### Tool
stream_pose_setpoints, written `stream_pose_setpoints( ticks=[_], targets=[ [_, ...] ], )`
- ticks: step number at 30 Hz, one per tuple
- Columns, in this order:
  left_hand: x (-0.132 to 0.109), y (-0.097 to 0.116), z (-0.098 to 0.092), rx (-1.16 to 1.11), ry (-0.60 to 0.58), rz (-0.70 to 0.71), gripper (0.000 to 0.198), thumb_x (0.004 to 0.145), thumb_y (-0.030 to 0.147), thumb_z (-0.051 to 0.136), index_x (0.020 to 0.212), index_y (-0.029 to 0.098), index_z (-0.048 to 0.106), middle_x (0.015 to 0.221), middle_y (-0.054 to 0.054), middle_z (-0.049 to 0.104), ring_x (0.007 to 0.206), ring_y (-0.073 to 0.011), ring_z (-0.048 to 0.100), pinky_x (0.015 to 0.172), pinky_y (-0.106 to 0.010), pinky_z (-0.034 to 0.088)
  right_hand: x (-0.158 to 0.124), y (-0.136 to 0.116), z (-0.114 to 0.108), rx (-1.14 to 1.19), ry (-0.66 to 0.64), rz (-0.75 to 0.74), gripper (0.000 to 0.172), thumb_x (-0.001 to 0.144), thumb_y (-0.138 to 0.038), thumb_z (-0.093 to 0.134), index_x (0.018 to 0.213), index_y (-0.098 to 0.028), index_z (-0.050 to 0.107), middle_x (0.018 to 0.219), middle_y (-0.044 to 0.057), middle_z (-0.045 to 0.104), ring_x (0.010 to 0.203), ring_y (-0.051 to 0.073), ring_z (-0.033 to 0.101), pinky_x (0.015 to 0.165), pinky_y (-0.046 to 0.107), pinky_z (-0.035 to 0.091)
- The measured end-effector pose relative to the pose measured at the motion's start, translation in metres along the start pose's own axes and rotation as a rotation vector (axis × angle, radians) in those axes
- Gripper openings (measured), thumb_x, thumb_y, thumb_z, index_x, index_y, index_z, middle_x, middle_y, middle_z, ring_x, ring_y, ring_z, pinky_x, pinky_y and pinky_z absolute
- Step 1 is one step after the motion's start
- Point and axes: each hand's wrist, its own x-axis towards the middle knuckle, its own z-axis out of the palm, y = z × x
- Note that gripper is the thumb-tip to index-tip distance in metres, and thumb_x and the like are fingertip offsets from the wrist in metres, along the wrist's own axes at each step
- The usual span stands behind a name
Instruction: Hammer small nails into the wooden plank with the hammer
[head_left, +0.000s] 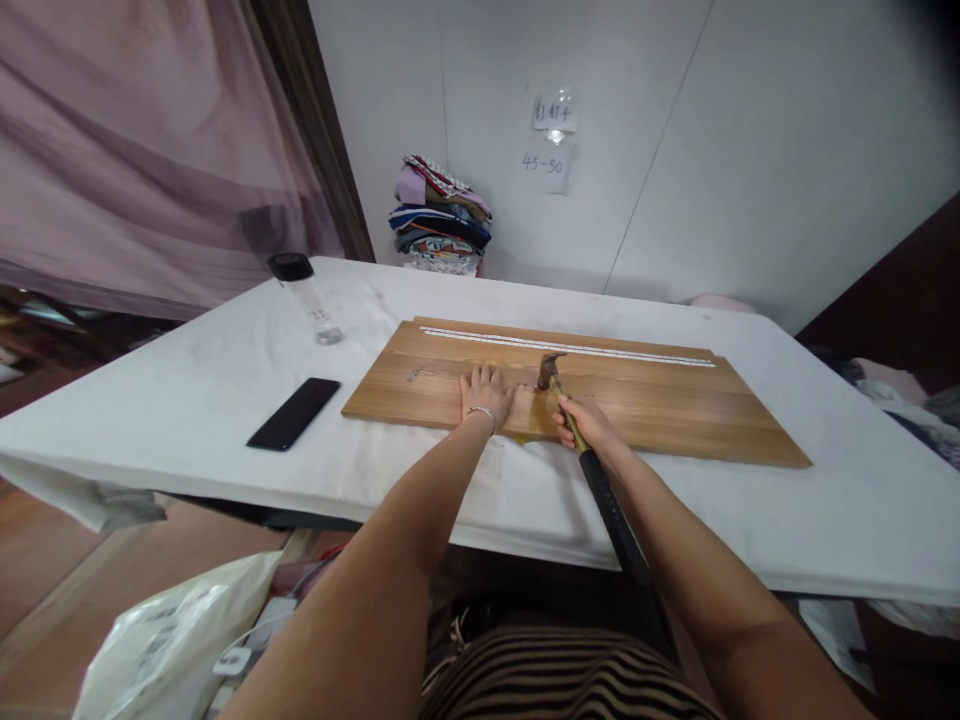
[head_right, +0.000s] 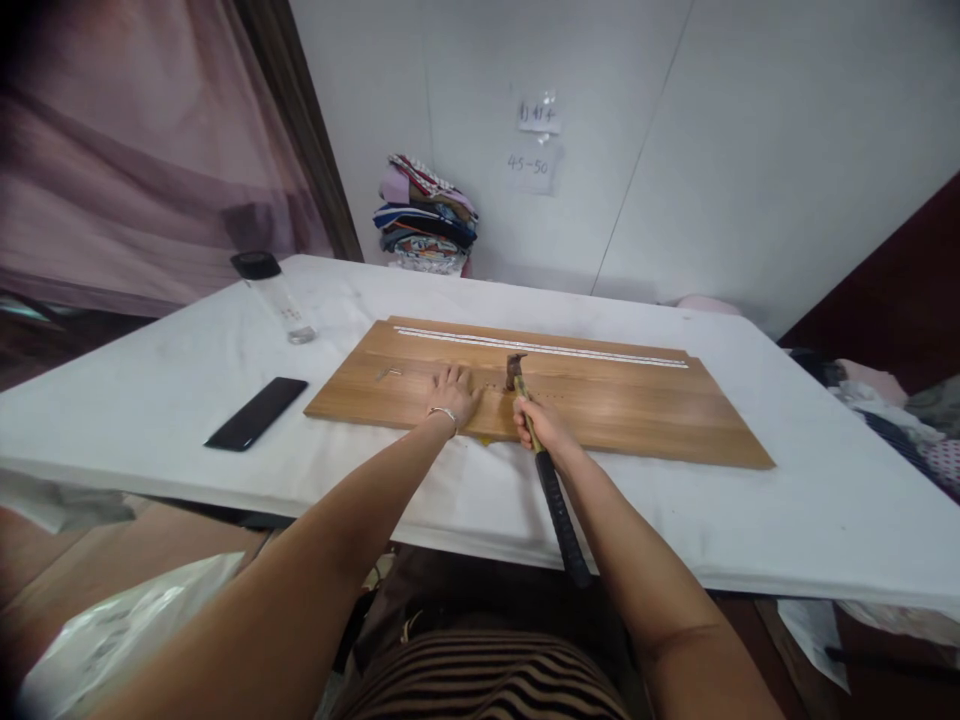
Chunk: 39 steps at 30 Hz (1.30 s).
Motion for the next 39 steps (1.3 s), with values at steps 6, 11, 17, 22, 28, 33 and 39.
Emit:
stream_pose_setpoints(
  ticks=[6,11,17,22,28,33,39],
  targets=[
    [-0.001,0.0,-0.003,-0.002,0.005,0.015,0.056,0.106,0.047,0.037,0.149,0.021,0.061,0.164,-0.015,0.052,0.154,-0.034,0.039,0.127,-0.055,0.029,0.0,0.003,-0.001,0.01,0.013,-0.016,0.044,0.086,-0.052,0.074,0.083,-0.027,0.037,0.058,-0.011,0.049,0.033,0.007,0.036,0.032,0.021,0.03],
    [0.0,0.0,-0.001,0.001,0.01,0.015,0.056,0.107,0.047,0.036,0.149,0.021,0.061,0.163,-0.014,0.053,0.153,-0.0334,0.04,0.126,-0.054,0.029,0.0,0.004,-0.001,0.009,0.016,-0.012,0.046,0.086,-0.053,0.074,0.084,-0.027,0.036,0.059,-0.011,0.05,0.034,0.007,0.037,0.032,0.02,0.03],
    [-0.002,0.002,-0.004,-0.005,-0.004,0.005,0.056,0.106,0.045,0.037,0.151,0.02,0.06,0.167,-0.014,0.048,0.155,-0.0333,0.037,0.128,-0.055,0.026,-0.001,0.0,-0.002,0.01,0.001,-0.036,0.049,0.085,-0.057,0.076,0.082,-0.027,0.037,0.06,-0.01,0.05,0.035,0.006,0.036,0.033,0.02,0.03],
    [-0.003,0.002,-0.006,-0.005,-0.008,0.001,0.055,0.107,0.045,0.036,0.15,0.022,0.06,0.166,-0.014,0.05,0.156,-0.0329,0.036,0.128,-0.055,0.027,-0.001,-0.003,-0.002,0.003,0.004,0.004,0.045,0.087,-0.053,0.074,0.08,-0.026,0.038,0.059,-0.009,0.049,0.035,0.007,0.036,0.033,0.02,0.03],
    [0.0,0.001,-0.003,-0.003,-0.016,0.009,0.058,0.106,0.047,0.035,0.151,0.02,0.06,0.166,-0.015,0.049,0.156,-0.0331,0.036,0.128,-0.056,0.027,-0.002,-0.007,0.0,0.018,0.002,0.014,0.044,0.09,-0.052,0.072,0.081,-0.027,0.037,0.059,-0.01,0.048,0.036,0.007,0.035,0.033,0.02,0.03],
    [0.0,0.0,-0.001,0.006,-0.014,0.014,0.059,0.107,0.046,0.034,0.153,0.019,0.058,0.168,-0.015,0.047,0.156,-0.033,0.035,0.128,-0.056,0.026,-0.001,-0.008,0.0,0.029,0.007,0.048,0.042,0.091,-0.05,0.071,0.082,-0.026,0.037,0.058,-0.01,0.049,0.036,0.007,0.035,0.033,0.019,0.029],
    [0.001,0.0,0.002,0.008,0.024,0.017,0.054,0.106,0.047,0.038,0.146,0.02,0.063,0.163,-0.015,0.052,0.153,-0.0333,0.039,0.126,-0.055,0.029,-0.001,-0.009,-0.002,0.04,-0.053,0.01,0.045,0.089,-0.051,0.074,0.081,-0.026,0.037,0.059,-0.01,0.048,0.035,0.007,0.036,0.033,0.019,0.031]
  ],
)
